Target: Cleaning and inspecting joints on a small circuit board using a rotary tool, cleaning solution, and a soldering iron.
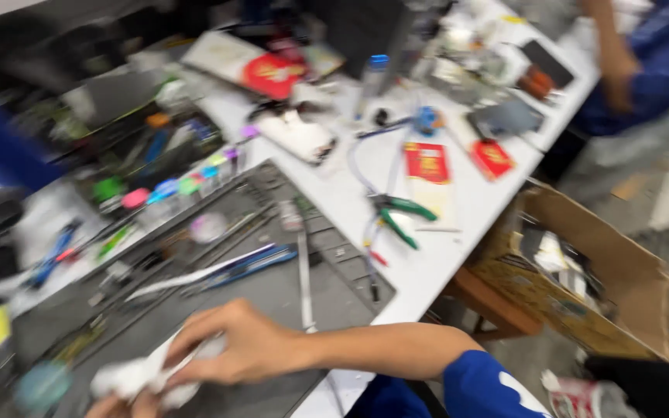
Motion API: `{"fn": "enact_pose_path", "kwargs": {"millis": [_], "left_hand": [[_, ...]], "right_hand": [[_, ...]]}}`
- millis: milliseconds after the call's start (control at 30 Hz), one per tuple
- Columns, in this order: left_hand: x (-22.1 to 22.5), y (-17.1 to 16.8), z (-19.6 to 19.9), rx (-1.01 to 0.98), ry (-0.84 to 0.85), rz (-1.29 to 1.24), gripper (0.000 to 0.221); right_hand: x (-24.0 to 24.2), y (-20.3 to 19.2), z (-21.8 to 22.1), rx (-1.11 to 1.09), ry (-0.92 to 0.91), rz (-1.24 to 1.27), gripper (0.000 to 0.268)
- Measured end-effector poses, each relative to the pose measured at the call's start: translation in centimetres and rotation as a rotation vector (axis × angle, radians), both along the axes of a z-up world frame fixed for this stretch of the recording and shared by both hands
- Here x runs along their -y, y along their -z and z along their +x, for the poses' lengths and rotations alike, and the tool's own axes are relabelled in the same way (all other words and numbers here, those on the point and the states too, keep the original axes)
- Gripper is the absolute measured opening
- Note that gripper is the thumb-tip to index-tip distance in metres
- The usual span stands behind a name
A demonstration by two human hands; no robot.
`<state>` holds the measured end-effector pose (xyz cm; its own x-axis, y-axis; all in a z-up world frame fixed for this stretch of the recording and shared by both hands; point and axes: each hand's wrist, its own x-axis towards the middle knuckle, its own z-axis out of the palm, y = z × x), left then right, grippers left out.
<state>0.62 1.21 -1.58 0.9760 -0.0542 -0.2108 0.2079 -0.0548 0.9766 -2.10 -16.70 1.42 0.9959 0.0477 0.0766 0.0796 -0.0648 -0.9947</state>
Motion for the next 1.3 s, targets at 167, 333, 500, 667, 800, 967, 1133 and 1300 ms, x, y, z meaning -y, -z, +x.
{"fn": "enact_pose_path", "kwargs": {"millis": [167, 333, 500, 667, 800, 967, 1133, 1300], "left_hand": [[0.1, 2.4, 0.5, 0.184, -0.083, 0.012, 0.015], [1.3, 0.9, 0.4, 0.177, -0.130, -0.167, 0.008], [0.2, -2.2, -0.3, 0.084, -0.137, -0.283, 0.016], [-0.2, -2.1, -0.2, 0.138, -0.136, -0.293, 0.020], [-1.0, -1.1, 0.6, 0.177, -0.056, -0.257, 0.026], [-0.6, -1.6, -0.1, 0.231, -0.082, -0.184, 0.013], [0.1, -1.9, -0.3, 0.255, -0.111, -0.242, 0.011], [0.1, -0.9, -0.2, 0.397, -0.159, -0.190, 0.010]], "right_hand": [[0.2, 0.5, 1.2, 0.182, 0.123, -0.182, 0.013], [0.4, 0.5, 1.6, 0.128, 0.135, -0.188, 0.009], [-1.0, 0.3, 1.6, -0.264, 0.301, 0.041, 0.014], [-1.1, -0.4, 1.5, -0.255, 0.273, 0.028, 0.018], [-0.7, 0.2, 1.4, -0.188, 0.227, -0.101, 0.013], [-1.0, -0.4, 1.0, -0.046, 0.210, -0.167, 0.012], [0.0, -0.3, 1.6, -0.067, 0.295, -0.157, 0.010], [-0.1, -1.0, 1.8, 0.416, 0.344, -0.441, 0.027]]}}
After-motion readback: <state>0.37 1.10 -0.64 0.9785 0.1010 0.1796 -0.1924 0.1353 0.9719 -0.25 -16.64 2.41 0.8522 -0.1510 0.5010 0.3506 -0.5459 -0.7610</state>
